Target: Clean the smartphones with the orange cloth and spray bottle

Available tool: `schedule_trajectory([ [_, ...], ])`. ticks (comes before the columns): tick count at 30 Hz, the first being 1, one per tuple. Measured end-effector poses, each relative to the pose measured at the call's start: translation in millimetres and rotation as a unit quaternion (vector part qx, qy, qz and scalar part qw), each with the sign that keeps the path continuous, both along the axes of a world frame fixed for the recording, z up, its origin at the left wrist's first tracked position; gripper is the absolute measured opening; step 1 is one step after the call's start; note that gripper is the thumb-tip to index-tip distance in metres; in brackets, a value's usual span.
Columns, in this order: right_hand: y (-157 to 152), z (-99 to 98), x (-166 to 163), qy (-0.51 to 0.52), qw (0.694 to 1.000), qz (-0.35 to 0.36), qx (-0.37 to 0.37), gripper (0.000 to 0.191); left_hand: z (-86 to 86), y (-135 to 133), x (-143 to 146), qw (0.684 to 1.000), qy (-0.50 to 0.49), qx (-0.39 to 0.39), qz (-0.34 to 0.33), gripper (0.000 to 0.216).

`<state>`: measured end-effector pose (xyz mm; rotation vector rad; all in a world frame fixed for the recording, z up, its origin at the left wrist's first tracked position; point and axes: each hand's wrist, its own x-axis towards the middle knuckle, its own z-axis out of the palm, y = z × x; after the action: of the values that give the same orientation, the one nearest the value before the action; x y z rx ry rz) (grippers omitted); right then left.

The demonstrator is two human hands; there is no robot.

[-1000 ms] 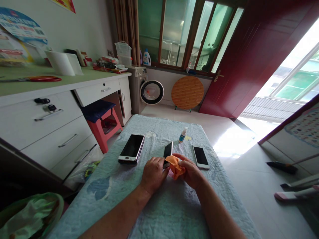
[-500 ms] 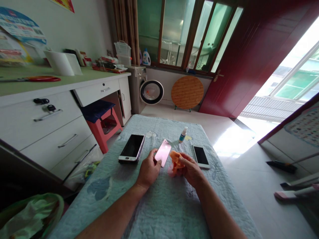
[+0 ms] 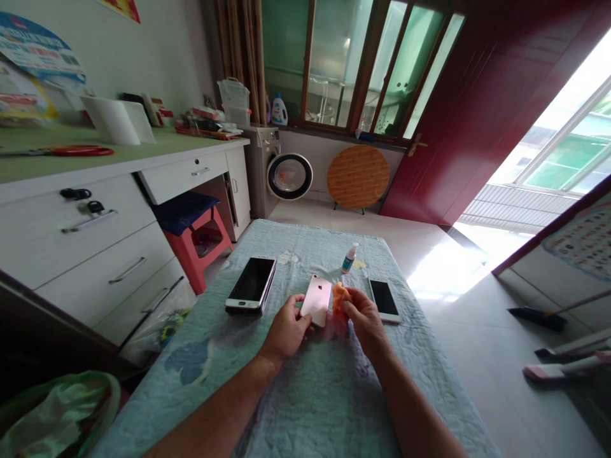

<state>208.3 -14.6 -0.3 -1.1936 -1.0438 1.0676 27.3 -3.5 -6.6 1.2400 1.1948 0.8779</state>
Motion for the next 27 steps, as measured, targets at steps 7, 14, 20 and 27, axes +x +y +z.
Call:
schedule_trajectory([
  [7, -0.1, -9.2, -7.6, -0.242, 0.97, -0.004, 0.036, 0.027, 8.6, -4.0, -2.6, 0.994, 0.091, -0.005, -0.065, 0.035],
  [14, -2.4, -8.9, -11.7, -0.386, 0.919, 0.041, 0.075, 0.022, 12.3, -4.0, -4.5, 0.977, 0.198, 0.056, -0.063, 0.039],
  [20, -3.9, -9.2, -12.1, -0.432, 0.898, 0.059, 0.06, 0.022, 17.4, -6.4, -4.6, 0.968, 0.236, 0.063, -0.062, 0.045],
  [27, -2.3, -7.6, -10.6, -0.413, 0.906, 0.055, 0.075, 0.02, 21.4, -6.9, -5.3, 0.967, 0.239, 0.042, -0.082, 0.046],
])
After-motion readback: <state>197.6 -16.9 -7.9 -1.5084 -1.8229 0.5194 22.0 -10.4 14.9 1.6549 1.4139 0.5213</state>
